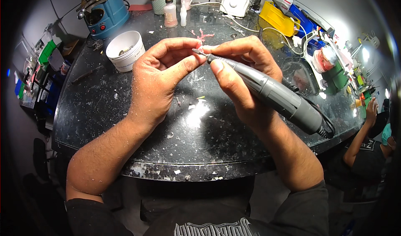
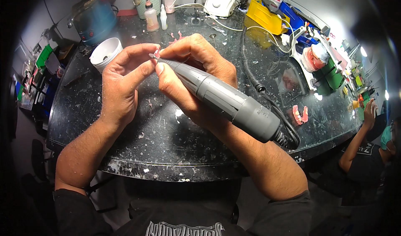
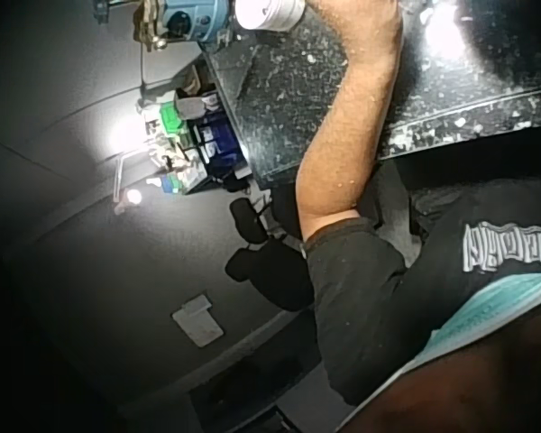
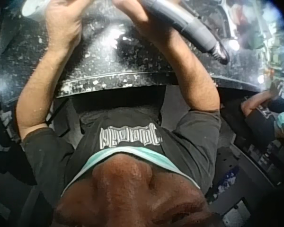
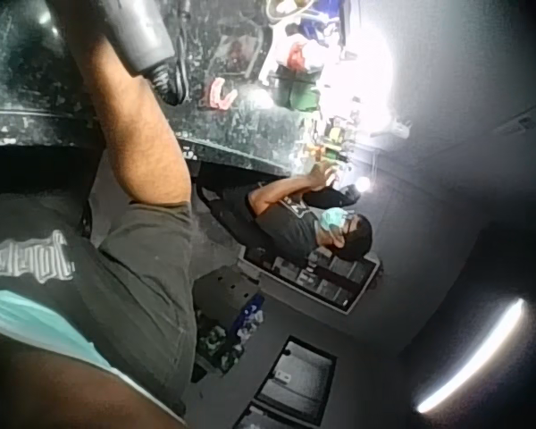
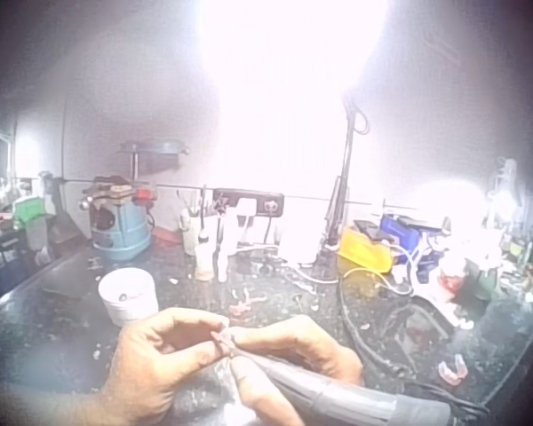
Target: The person uses a rotary grinding tool to shape and smooth a small pink dental prosthesis held in the left hand. The person rotates the object to access different surfaces while grinding, with pink debris accumulating on the workbench. The task continues throughout the clip without a visible final state.
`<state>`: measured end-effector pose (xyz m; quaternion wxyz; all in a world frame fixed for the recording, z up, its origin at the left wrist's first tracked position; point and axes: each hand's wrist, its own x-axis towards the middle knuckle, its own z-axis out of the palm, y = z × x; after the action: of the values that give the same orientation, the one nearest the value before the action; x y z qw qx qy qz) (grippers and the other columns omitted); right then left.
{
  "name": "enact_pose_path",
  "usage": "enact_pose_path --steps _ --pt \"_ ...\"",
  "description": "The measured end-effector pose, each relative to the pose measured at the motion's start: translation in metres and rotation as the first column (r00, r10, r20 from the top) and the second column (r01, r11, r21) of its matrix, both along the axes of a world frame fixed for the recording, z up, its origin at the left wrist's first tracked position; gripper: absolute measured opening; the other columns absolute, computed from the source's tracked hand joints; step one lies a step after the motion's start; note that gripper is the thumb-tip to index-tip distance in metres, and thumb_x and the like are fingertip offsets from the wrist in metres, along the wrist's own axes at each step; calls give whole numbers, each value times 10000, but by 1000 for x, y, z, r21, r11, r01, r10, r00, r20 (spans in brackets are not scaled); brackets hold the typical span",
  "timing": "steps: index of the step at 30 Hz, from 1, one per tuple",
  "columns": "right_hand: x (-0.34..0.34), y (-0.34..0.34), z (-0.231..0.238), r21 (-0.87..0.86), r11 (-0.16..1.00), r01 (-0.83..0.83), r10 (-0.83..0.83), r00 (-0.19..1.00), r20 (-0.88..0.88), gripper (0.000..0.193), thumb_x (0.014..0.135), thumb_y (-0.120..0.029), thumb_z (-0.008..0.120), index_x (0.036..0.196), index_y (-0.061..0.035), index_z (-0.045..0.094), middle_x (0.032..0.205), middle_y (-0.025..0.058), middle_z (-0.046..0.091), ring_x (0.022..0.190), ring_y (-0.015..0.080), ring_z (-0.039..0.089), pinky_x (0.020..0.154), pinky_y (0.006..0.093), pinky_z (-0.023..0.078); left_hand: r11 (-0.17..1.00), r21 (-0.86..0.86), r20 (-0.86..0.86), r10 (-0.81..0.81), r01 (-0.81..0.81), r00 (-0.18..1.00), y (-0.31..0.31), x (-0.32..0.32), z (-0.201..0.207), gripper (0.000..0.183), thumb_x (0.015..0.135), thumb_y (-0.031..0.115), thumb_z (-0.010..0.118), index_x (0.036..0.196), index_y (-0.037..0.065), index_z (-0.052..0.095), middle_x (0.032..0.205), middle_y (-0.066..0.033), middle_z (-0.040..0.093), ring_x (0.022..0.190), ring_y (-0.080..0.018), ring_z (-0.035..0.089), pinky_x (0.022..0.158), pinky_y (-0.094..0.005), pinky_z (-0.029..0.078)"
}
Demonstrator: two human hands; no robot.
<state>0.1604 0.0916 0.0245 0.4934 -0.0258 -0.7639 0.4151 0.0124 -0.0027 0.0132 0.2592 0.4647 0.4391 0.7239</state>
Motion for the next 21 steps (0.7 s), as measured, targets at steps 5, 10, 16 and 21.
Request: enact_pose_path --steps 5,10,16,21 --pt "0 0 1 20 999 29 -28 999 -32 189 867 -72 721 1027 -18 639 928 61 669 872 117 674 791 259 534 998 2 82 -56 56 995 1 -3 -2 250 917 -16 674 1160 -47 624 1083 -151 712 994 -183 701 933 -313 573" --pt "0 0 0 -38 998 -39 38 999 -26 190 868 -67 719 1031 -14 635 933 59 655 878 110 666 799 258 531 994 -36 149 -101 108 984 -1 -4 -2 272 907 45 705 1161 -24 637 1103 -101 697 1017 -146 669 926 -318 536" --pt "-1 0 0 -52 998 -46 43 998 -43 187 868 -63 710 1031 -13 632 936 62 654 886 112 665 807 259 530 992 -44 168 -109 118 980 0 -4 0 274 909 49 704 1161 -33 635 1102 -110 695 1007 -152 669 917 -310 538" --pt "2 -1 3 -8 1000 -19 19 1000 -19 196 883 -61 677 1056 3 611 978 94 672 917 124 657 843 267 520 992 -46 160 -110 119 981 0 -5 -1 277 908 51 706 1162 -33 636 1090 -109 696 999 -153 667 915 -307 538"
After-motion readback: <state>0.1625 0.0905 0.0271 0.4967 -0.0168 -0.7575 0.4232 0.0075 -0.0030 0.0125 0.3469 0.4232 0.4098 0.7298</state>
